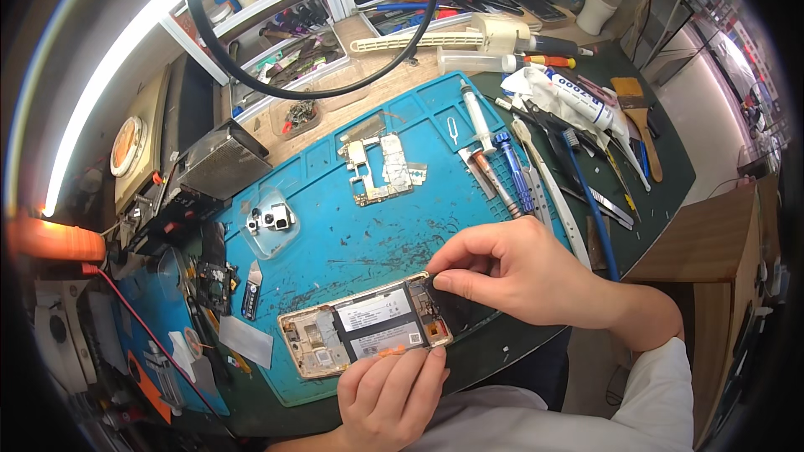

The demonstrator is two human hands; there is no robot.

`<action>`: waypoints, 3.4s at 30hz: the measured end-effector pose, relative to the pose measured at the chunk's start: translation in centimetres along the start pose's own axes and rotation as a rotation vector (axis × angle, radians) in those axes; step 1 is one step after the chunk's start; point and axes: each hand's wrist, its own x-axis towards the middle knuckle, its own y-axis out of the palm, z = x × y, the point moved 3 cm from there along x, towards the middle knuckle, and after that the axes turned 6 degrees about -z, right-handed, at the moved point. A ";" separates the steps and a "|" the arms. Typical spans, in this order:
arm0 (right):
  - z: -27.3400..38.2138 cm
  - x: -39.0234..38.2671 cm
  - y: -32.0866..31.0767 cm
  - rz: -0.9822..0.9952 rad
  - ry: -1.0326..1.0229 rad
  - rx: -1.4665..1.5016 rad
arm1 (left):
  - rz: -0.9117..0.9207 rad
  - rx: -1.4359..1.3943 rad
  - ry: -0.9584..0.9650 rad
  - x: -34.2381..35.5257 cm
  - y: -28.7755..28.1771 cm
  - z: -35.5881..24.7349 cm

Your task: The person cleans a small electronic component with a brush and spray, then uses tweezers to place it into a disassembled smartphone. They connect a ribbon cable and install a battery into the phone chassis.

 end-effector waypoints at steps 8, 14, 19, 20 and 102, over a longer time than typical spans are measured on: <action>-0.4 0.2 0.5 0.006 0.070 0.144 | -0.006 -0.005 -0.036 -0.9 0.4 0.3; -0.2 0.1 1.4 -0.023 0.070 0.053 | 0.041 -0.018 -0.073 0.1 0.2 0.2; -0.1 0.1 1.5 -0.063 -0.043 -0.093 | 0.027 -0.020 -0.073 0.1 0.3 0.2; -0.1 0.1 1.6 -0.062 -0.019 -0.090 | 0.024 -0.017 -0.070 0.0 0.3 0.2; -2.0 -5.8 -14.5 -0.793 0.082 -1.110 | -0.060 -0.025 -0.034 0.1 0.2 -0.7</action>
